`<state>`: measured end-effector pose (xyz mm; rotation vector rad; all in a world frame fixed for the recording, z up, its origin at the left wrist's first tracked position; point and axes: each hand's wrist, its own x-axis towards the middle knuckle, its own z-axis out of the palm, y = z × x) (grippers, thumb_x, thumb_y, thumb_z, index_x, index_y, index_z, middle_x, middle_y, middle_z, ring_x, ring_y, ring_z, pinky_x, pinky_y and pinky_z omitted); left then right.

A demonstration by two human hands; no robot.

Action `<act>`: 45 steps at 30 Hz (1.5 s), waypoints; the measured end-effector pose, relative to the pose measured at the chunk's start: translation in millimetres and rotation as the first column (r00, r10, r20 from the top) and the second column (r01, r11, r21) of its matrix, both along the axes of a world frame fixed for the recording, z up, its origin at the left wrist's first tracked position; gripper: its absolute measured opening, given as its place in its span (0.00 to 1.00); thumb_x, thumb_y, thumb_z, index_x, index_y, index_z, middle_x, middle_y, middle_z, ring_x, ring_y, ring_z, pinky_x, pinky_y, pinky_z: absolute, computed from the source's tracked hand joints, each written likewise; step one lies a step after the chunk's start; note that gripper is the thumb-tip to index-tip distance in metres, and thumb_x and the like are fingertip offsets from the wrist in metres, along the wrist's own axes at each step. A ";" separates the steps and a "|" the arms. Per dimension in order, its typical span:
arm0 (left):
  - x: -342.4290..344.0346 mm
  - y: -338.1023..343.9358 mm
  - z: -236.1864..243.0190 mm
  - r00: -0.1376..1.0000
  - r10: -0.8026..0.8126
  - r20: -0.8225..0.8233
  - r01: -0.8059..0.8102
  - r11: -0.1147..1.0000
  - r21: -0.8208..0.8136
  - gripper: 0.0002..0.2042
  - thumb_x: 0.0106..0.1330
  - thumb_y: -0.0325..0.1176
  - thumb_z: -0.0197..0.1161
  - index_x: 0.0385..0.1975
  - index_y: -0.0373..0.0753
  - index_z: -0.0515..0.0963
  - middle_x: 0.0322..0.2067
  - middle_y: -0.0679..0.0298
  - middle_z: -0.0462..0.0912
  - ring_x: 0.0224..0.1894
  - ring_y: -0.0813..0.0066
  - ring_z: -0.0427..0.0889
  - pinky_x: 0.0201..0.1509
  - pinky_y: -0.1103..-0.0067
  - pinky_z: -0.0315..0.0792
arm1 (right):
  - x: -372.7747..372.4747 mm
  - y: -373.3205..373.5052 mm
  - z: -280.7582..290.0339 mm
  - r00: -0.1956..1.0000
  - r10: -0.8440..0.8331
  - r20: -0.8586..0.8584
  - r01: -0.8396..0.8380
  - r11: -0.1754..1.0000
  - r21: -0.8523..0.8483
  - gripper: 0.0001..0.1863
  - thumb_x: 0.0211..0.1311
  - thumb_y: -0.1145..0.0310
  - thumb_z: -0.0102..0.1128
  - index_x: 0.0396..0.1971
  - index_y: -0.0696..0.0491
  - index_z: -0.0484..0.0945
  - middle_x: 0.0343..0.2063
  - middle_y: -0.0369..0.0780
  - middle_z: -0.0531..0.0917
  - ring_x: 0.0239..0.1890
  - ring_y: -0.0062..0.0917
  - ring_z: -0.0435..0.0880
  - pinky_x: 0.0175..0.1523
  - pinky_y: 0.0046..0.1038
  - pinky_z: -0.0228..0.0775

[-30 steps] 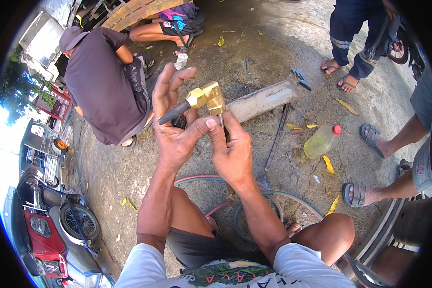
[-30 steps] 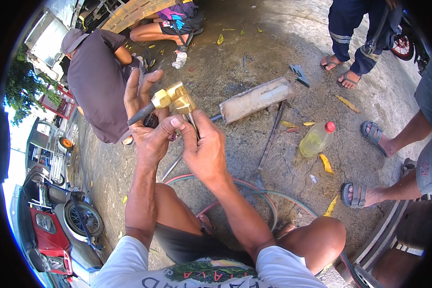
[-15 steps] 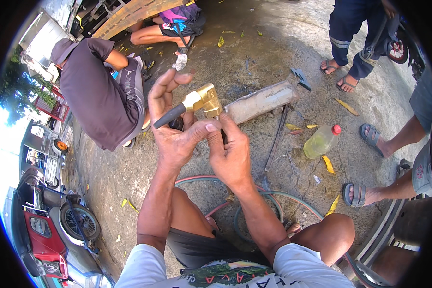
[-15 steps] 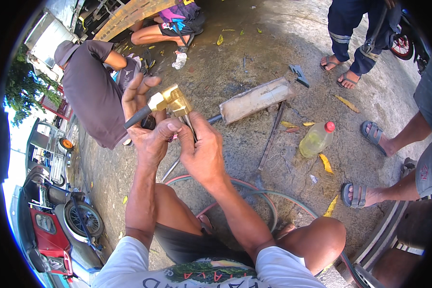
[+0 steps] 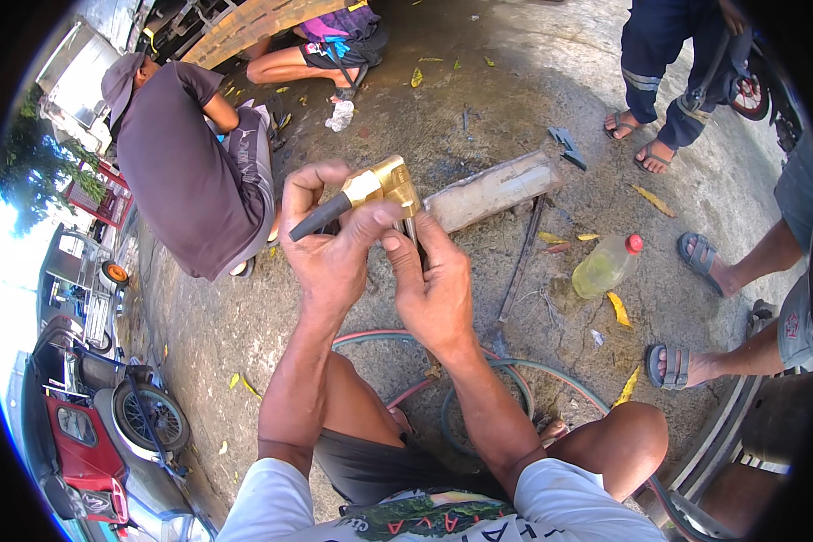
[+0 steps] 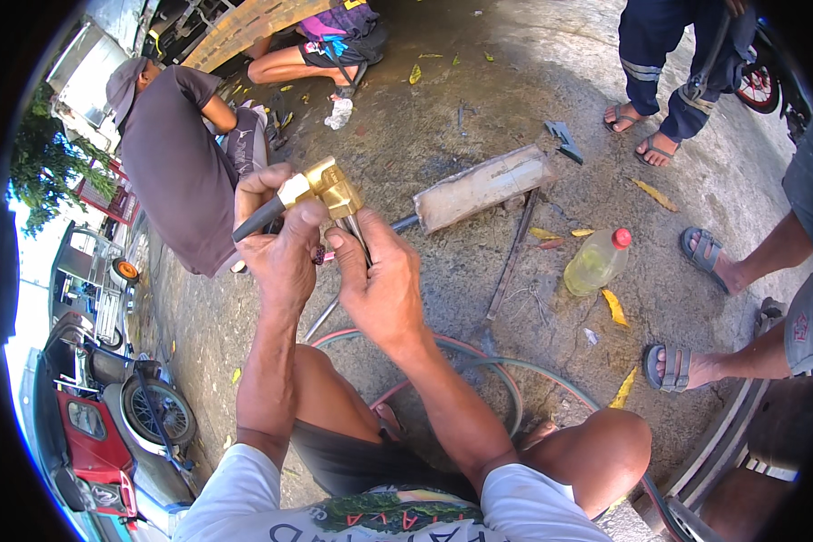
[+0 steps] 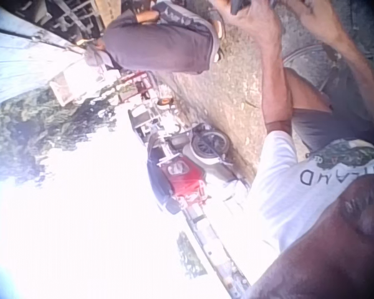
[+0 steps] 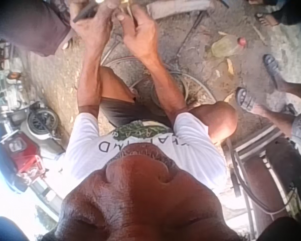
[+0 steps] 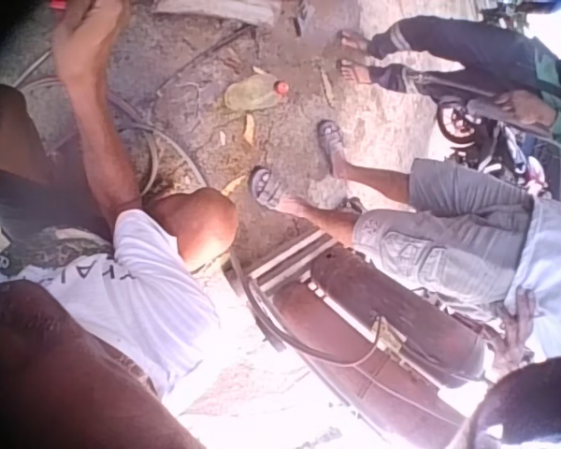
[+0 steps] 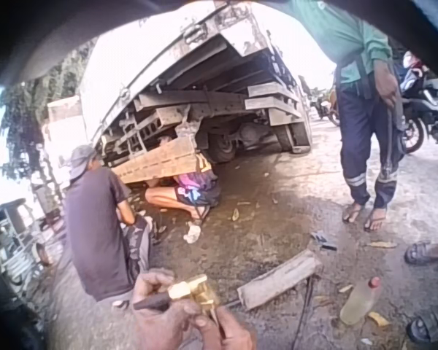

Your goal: The person assembles a welding torch, ignites it with a lighter, and applies the flame to a metal bar on the ground. The person adjusts the torch and continues heating the metal while seated.

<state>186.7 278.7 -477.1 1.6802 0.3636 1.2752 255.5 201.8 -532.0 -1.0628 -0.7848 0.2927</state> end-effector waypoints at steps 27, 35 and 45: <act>7.1 19.2 0.0 0.973 0.209 0.101 -0.221 0.699 0.680 0.09 0.55 0.24 0.76 0.36 0.38 0.90 0.43 0.57 0.87 0.42 0.73 0.84 0.41 0.81 0.77 | 11.1 3.1 4.5 0.975 0.223 0.007 -0.223 0.974 0.027 0.13 0.74 0.65 0.54 0.44 0.62 0.73 0.28 0.53 0.83 0.32 0.44 0.86 0.36 0.41 0.74; -3.7 19.1 19.7 0.921 0.389 0.024 -0.171 0.348 0.922 0.13 0.58 0.22 0.74 0.43 0.30 0.86 0.49 0.51 0.85 0.50 0.67 0.84 0.55 0.74 0.79 | 11.5 11.3 -1.7 0.945 0.327 -0.002 -0.323 0.935 0.145 0.17 0.76 0.59 0.53 0.47 0.60 0.74 0.31 0.49 0.83 0.34 0.35 0.84 0.40 0.36 0.74; -22.6 48.4 -10.9 0.858 -0.021 -0.513 0.152 0.965 0.214 0.32 0.51 0.26 0.75 0.60 0.31 0.77 0.48 0.65 0.81 0.35 0.86 0.74 0.42 0.85 0.71 | 27.9 11.8 -22.8 0.734 0.659 -0.164 -0.564 0.726 0.393 0.20 0.75 0.53 0.56 0.40 0.59 0.76 0.25 0.32 0.74 0.24 0.16 0.72 0.29 0.23 0.65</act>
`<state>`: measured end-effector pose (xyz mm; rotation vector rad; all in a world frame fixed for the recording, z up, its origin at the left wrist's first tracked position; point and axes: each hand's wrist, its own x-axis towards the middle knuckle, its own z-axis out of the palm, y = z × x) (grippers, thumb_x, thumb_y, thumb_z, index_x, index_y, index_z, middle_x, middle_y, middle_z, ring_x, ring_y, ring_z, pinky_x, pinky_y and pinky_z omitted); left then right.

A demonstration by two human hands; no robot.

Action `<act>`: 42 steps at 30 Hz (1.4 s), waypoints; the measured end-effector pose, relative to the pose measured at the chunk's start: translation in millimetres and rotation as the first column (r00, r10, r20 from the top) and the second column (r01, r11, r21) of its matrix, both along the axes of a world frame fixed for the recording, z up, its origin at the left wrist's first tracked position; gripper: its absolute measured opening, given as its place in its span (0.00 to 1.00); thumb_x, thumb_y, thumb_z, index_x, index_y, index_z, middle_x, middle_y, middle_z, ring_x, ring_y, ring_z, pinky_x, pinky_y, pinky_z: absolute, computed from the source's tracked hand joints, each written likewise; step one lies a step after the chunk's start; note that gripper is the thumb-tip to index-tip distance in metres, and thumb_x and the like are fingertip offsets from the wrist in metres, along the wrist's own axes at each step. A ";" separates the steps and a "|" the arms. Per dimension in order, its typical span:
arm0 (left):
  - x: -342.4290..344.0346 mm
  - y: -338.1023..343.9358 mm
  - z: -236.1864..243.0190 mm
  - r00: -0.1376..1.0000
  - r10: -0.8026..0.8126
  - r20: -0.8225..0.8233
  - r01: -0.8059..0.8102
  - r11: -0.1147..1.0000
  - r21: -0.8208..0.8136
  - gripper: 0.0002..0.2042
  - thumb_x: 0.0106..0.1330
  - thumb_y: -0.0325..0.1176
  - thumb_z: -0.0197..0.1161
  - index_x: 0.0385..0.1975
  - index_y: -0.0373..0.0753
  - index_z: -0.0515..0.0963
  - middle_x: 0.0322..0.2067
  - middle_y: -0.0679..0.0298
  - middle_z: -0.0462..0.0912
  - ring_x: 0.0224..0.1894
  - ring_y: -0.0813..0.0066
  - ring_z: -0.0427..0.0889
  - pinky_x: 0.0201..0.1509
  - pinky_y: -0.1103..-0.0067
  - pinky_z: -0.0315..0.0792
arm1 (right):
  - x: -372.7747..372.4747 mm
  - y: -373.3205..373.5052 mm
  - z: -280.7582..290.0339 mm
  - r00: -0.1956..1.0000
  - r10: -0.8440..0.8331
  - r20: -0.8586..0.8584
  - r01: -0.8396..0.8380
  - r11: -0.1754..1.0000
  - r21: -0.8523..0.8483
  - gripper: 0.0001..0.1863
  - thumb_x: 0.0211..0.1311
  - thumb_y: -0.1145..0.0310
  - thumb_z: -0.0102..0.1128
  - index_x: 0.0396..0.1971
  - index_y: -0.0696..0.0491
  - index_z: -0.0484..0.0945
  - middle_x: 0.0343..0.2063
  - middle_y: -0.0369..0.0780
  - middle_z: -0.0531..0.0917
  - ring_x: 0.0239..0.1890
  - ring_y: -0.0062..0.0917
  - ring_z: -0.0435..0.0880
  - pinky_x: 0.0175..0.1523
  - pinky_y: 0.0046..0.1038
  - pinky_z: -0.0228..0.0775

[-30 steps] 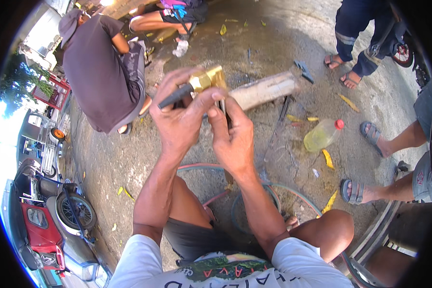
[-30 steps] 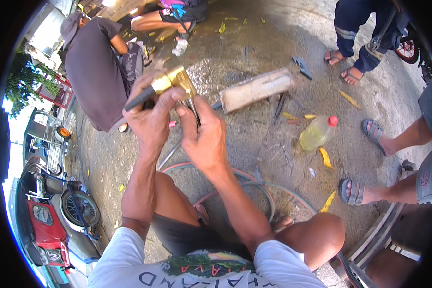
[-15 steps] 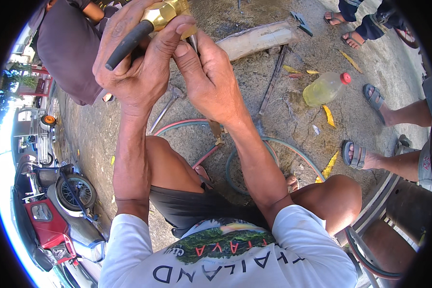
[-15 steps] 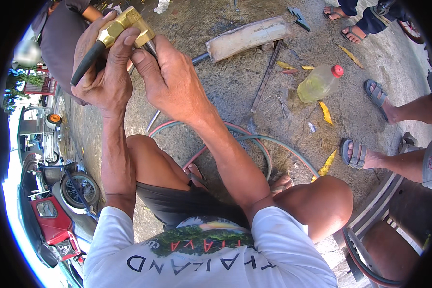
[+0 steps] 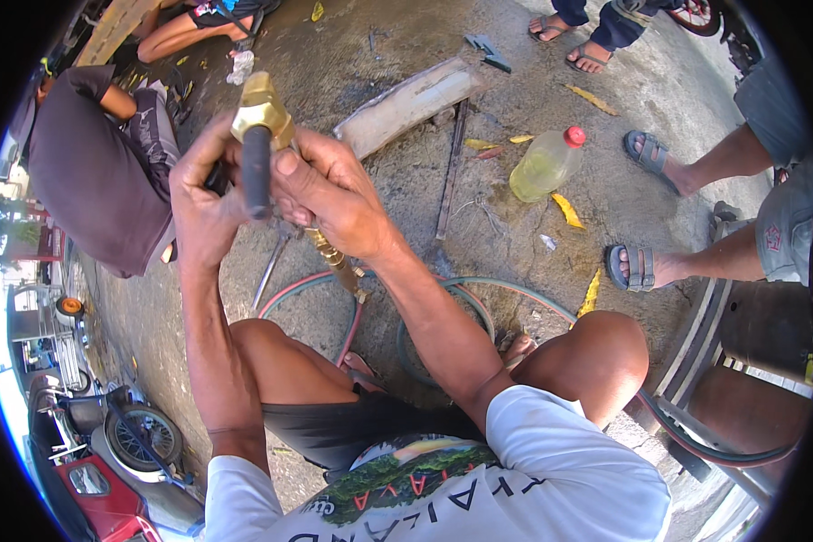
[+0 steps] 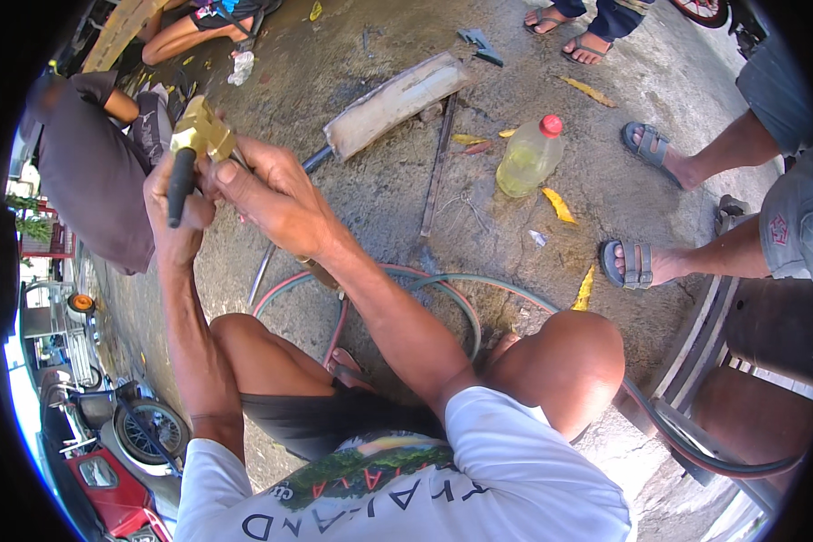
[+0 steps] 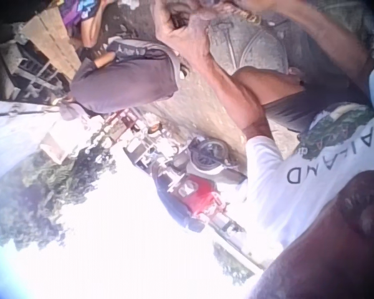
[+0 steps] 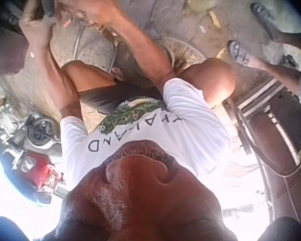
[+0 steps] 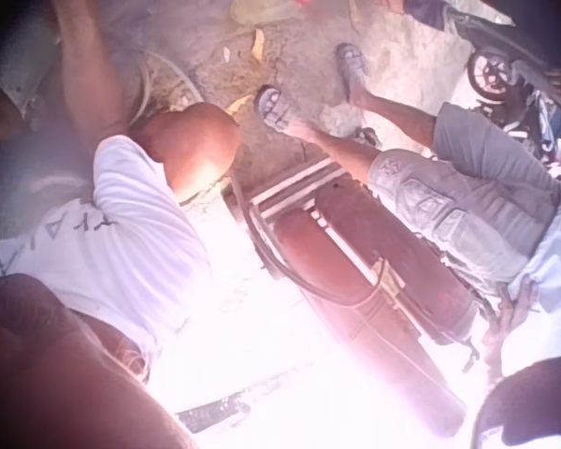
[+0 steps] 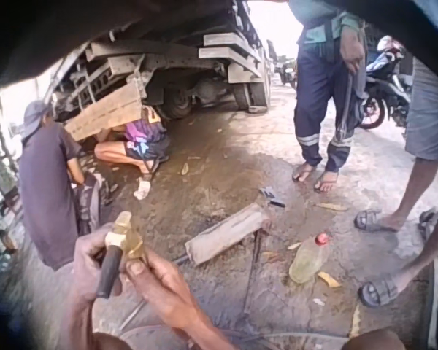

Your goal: The person assembles a welding torch, ignites it with a lighter, and applies the flame to a metal bar on the ground. The person adjusts the torch and continues heating the metal while seated.

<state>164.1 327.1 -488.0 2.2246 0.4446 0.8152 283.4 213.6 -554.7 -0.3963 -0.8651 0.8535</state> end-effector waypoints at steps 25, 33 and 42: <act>7.8 -9.9 7.0 0.996 -0.066 -0.055 0.058 0.990 -0.128 0.12 0.46 0.31 0.81 0.26 0.33 0.85 0.21 0.66 0.81 0.26 0.78 0.76 0.30 0.77 0.67 | 60.0 -15.3 2.4 0.699 -0.070 0.712 0.435 0.832 -0.345 0.24 0.73 0.49 0.52 0.43 0.59 0.81 0.31 0.47 0.84 0.34 0.39 0.84 0.45 0.36 0.76; 45.1 11.5 -29.0 0.998 -0.046 0.039 0.053 0.979 -0.196 0.06 0.54 0.24 0.69 0.22 0.34 0.77 0.19 0.73 0.78 0.25 0.88 0.69 0.27 0.79 0.64 | 32.6 -24.8 112.4 -0.103 0.010 0.995 0.733 0.676 0.070 0.22 0.64 0.56 0.65 0.37 0.65 0.81 0.26 0.53 0.86 0.33 0.48 0.88 0.40 0.43 0.80; 70.0 18.1 -28.0 0.990 -0.106 -0.097 0.082 0.970 -0.228 0.05 0.53 0.23 0.68 0.25 0.35 0.78 0.22 0.71 0.79 0.28 0.85 0.71 0.32 0.78 0.68 | 66.9 -20.5 96.9 -0.157 0.069 0.985 0.668 0.742 0.054 0.24 0.71 0.55 0.55 0.38 0.68 0.77 0.20 0.58 0.82 0.27 0.54 0.86 0.34 0.51 0.76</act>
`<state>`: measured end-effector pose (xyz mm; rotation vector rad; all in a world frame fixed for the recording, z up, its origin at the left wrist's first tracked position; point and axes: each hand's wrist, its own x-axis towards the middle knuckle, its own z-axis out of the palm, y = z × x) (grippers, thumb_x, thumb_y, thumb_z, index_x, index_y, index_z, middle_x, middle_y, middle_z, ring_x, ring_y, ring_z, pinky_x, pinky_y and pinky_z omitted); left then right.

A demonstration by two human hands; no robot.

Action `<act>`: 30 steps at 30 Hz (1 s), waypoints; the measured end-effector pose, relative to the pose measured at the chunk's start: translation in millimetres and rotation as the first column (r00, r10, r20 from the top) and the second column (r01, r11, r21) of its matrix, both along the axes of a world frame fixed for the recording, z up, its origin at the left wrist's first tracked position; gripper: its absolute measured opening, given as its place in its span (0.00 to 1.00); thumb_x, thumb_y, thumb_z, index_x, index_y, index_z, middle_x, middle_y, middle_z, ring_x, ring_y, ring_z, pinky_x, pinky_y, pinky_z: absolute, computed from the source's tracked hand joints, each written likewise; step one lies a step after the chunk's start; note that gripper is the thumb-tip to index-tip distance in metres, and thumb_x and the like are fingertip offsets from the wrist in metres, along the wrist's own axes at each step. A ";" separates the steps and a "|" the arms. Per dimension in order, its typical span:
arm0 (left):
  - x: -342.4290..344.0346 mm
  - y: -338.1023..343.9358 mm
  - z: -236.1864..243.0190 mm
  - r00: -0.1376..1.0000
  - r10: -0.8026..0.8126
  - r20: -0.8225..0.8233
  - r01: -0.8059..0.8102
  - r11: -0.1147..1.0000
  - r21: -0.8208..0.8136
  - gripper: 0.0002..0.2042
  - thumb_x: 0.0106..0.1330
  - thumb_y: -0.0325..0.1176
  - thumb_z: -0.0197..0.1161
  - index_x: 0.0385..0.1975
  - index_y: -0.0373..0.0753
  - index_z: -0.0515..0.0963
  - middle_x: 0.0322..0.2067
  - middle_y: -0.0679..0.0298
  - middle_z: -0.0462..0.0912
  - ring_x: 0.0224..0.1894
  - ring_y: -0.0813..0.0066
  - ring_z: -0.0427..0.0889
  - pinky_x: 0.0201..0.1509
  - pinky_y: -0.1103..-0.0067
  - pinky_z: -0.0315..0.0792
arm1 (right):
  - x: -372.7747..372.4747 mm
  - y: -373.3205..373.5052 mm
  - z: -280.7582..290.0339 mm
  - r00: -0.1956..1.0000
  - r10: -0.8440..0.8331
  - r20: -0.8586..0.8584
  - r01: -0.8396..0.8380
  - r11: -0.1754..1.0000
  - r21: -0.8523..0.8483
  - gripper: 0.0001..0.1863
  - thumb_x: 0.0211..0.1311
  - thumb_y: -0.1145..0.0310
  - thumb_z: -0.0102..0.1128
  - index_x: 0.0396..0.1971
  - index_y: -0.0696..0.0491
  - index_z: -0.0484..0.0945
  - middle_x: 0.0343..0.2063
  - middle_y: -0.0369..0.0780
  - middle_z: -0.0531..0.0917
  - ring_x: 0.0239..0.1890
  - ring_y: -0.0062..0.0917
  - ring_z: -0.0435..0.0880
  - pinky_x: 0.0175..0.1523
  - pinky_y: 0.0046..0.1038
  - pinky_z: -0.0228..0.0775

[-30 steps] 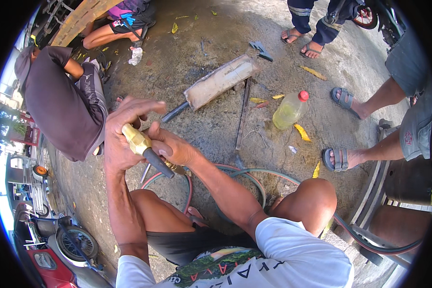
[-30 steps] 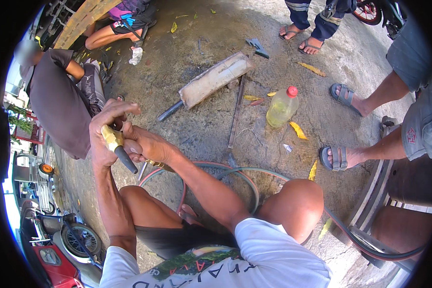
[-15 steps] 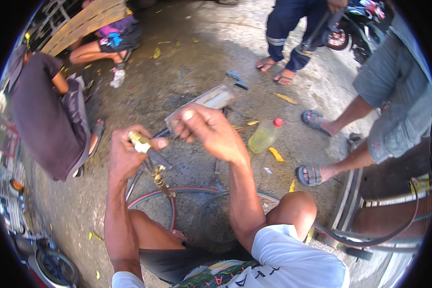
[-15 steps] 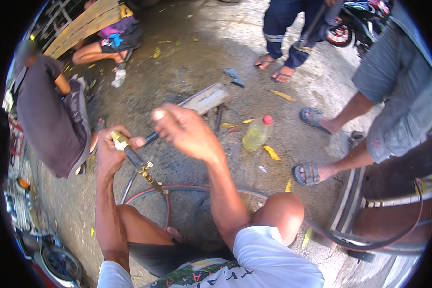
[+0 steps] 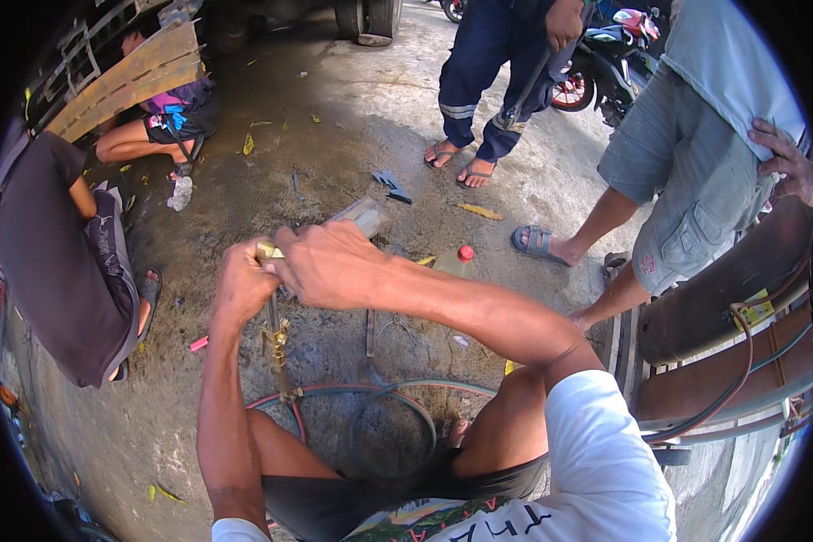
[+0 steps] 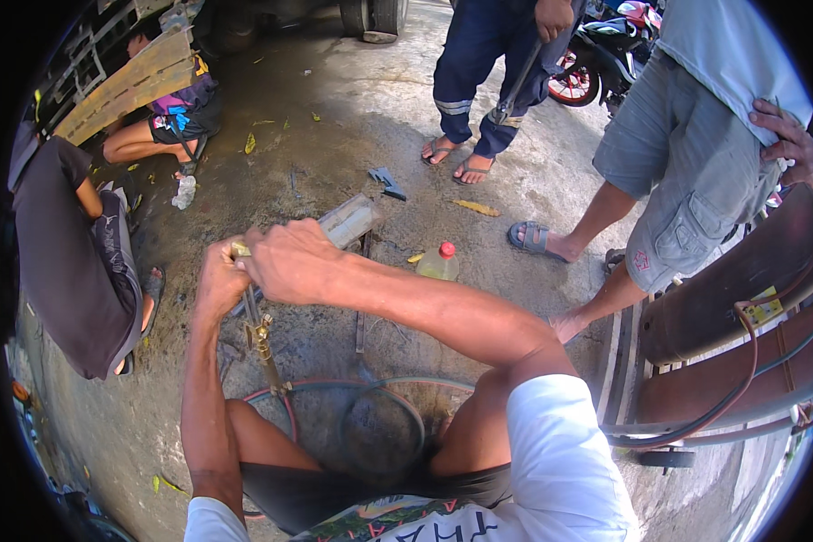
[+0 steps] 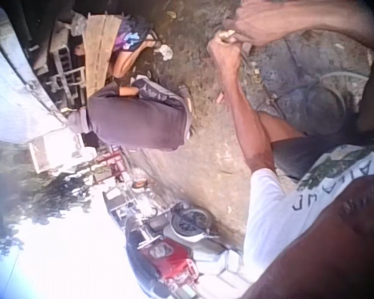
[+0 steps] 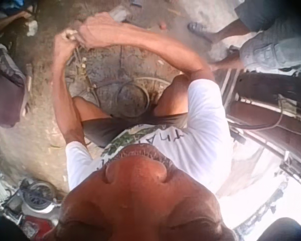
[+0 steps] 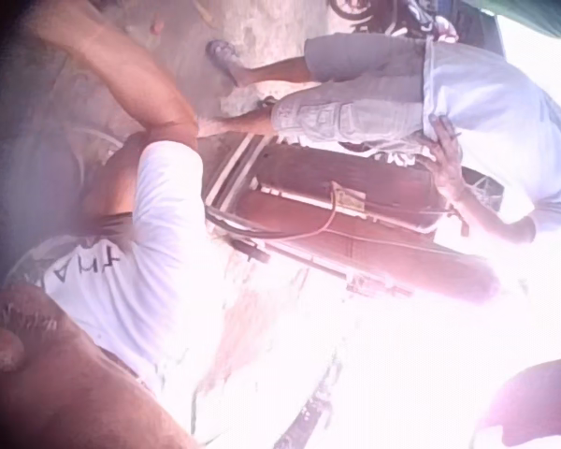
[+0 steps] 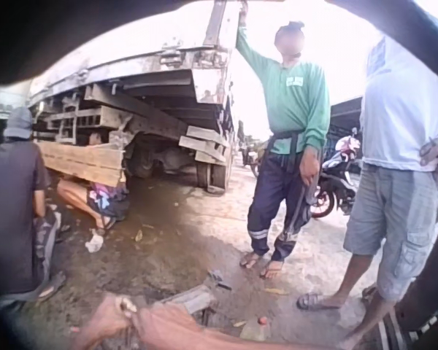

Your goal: The person assembles a welding torch, ignites it with a lighter, and applies the flame to a metal bar on the ground. The person adjusts the torch and continues heating the metal while seated.

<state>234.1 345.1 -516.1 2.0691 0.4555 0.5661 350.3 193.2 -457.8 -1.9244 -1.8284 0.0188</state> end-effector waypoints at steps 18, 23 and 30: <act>7.1 -45.2 2.7 0.966 -0.243 0.086 0.256 0.948 -0.189 0.14 0.63 0.39 0.73 0.37 0.35 0.80 0.26 0.67 0.81 0.26 0.81 0.79 0.31 0.78 0.74 | 242.5 -94.8 66.0 0.440 -0.419 0.795 0.591 0.801 0.095 0.31 0.55 0.69 0.67 0.62 0.51 0.74 0.63 0.41 0.75 0.69 0.37 0.69 0.68 0.49 0.61; -2.6 -39.3 2.5 0.977 -0.145 0.153 0.171 0.971 -0.166 0.14 0.60 0.37 0.77 0.35 0.35 0.81 0.25 0.69 0.81 0.25 0.84 0.78 0.29 0.81 0.74 | 298.5 -97.7 88.5 0.172 -0.251 0.953 0.606 0.789 0.098 0.39 0.61 0.73 0.58 0.74 0.38 0.61 0.76 0.35 0.59 0.81 0.35 0.45 0.78 0.59 0.39; -26.0 -22.0 -1.1 0.963 -0.123 0.241 0.177 0.959 -0.221 0.17 0.58 0.39 0.79 0.40 0.34 0.83 0.25 0.72 0.81 0.26 0.86 0.75 0.27 0.82 0.68 | 328.1 -75.5 100.0 0.113 -0.209 0.971 0.518 0.847 0.122 0.15 0.61 0.67 0.57 0.48 0.45 0.83 0.54 0.40 0.82 0.71 0.32 0.67 0.76 0.53 0.45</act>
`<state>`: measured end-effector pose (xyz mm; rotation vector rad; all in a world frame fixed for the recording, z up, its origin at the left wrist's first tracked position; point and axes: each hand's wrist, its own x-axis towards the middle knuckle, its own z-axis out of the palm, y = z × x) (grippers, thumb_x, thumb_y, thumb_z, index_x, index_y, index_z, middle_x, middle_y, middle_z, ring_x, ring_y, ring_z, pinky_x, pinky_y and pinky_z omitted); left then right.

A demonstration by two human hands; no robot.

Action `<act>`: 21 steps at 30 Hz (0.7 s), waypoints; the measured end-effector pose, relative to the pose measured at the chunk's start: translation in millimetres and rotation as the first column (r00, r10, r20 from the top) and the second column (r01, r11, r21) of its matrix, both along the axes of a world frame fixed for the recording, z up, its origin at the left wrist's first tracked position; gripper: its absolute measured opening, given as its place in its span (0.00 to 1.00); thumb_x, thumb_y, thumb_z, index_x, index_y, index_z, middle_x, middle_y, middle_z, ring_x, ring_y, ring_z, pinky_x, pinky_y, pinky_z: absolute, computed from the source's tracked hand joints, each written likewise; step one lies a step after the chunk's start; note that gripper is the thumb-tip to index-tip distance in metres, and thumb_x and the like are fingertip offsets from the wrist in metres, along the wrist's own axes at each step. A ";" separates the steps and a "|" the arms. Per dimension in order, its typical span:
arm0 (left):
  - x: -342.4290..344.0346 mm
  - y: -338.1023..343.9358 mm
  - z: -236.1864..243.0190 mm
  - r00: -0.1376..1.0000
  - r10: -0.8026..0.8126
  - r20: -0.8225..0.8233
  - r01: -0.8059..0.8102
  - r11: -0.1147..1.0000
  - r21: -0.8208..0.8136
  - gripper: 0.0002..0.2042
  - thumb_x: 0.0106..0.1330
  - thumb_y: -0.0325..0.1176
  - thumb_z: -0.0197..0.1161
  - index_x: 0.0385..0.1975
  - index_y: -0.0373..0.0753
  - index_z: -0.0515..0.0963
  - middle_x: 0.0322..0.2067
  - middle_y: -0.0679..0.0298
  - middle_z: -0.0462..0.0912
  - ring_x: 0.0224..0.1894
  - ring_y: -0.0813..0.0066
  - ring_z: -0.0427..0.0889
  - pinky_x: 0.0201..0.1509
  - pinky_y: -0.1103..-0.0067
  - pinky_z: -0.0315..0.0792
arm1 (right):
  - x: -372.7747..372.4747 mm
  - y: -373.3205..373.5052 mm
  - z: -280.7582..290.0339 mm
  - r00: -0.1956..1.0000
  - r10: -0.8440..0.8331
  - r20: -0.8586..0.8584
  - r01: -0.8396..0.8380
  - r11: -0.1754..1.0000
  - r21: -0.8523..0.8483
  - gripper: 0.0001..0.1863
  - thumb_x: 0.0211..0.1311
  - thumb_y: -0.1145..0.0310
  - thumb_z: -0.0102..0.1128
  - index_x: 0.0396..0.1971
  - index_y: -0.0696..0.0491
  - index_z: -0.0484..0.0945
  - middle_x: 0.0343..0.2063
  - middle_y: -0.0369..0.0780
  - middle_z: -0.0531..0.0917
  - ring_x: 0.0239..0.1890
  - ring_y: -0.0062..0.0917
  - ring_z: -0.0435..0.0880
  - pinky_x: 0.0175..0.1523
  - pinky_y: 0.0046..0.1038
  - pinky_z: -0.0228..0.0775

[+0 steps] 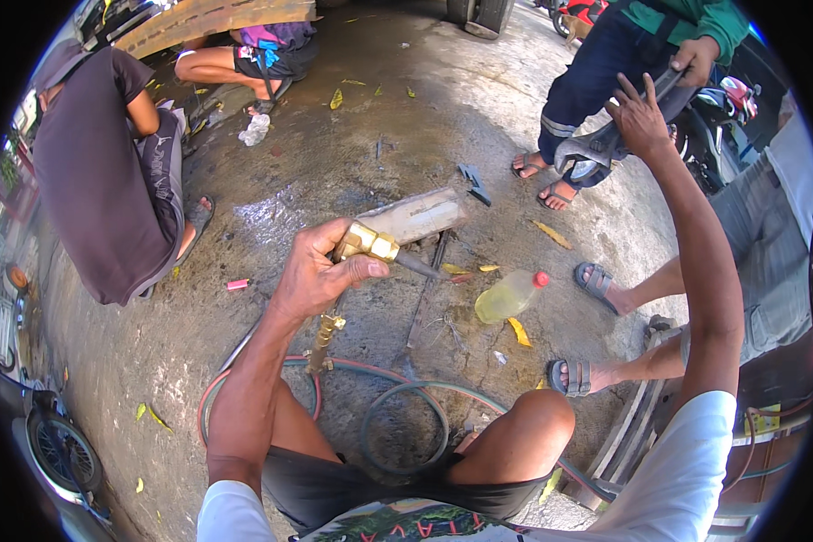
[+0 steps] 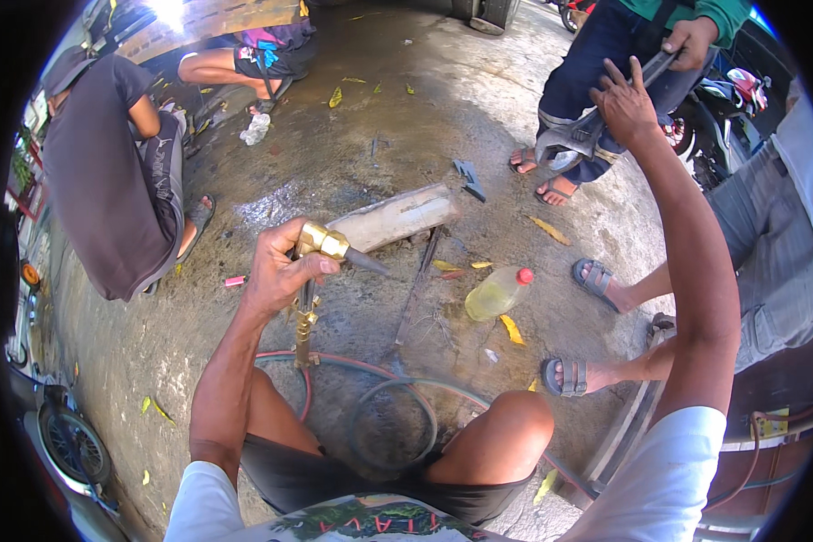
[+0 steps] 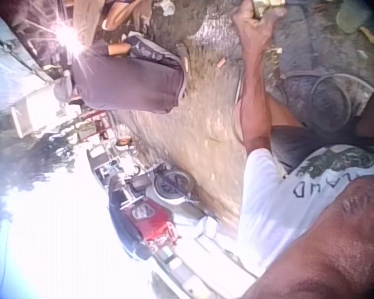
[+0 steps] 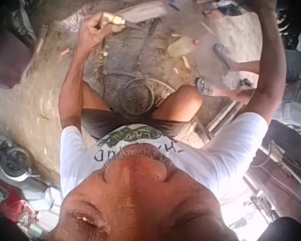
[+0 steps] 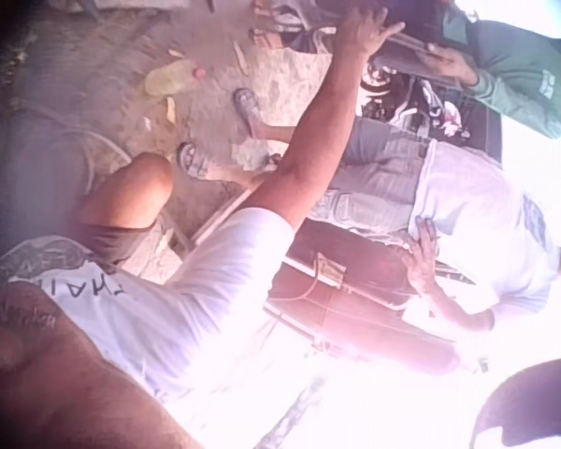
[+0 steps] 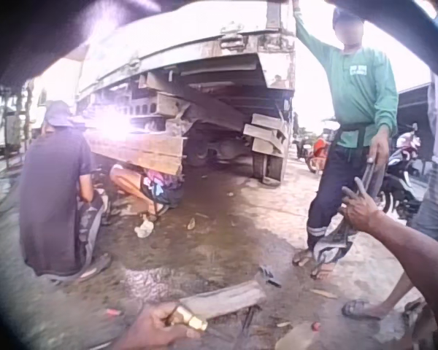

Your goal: The person assembles a welding torch, ignites it with a lighter, and applies the flame to a metal bar on the ground. The person adjusts the torch and continues heating the metal while seated.

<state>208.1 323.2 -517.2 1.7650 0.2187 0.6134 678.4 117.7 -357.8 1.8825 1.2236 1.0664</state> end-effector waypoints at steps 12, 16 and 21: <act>-24.4 21.2 5.2 0.989 -0.052 0.139 0.079 0.978 -0.192 0.41 0.50 0.72 0.70 0.41 0.31 0.81 0.26 0.66 0.78 0.22 0.83 0.77 0.26 0.85 0.71 | -105.7 22.0 -20.1 0.897 0.063 -0.437 -0.026 0.996 0.091 0.16 0.47 0.53 0.72 0.27 0.52 0.85 0.19 0.46 0.83 0.31 0.39 0.87 0.44 0.42 0.75; -26.9 20.8 4.0 0.991 -0.020 0.136 0.047 0.979 -0.198 0.47 0.50 0.83 0.55 0.35 0.33 0.79 0.22 0.67 0.74 0.22 0.82 0.74 0.25 0.83 0.67 | -155.6 38.0 -32.0 0.391 0.127 -0.912 0.086 0.981 0.173 0.46 0.50 0.25 0.66 0.23 0.66 0.81 0.13 0.47 0.76 0.25 0.35 0.85 0.35 0.44 0.75; -33.8 33.8 -18.3 0.987 0.023 0.157 0.018 0.966 -0.257 0.43 0.60 0.80 0.46 0.31 0.35 0.78 0.19 0.68 0.73 0.18 0.82 0.73 0.22 0.83 0.68 | -202.6 49.2 -47.1 0.200 0.197 -0.960 0.080 0.973 0.216 0.44 0.53 0.26 0.63 0.24 0.64 0.79 0.13 0.41 0.70 0.20 0.28 0.72 0.30 0.40 0.64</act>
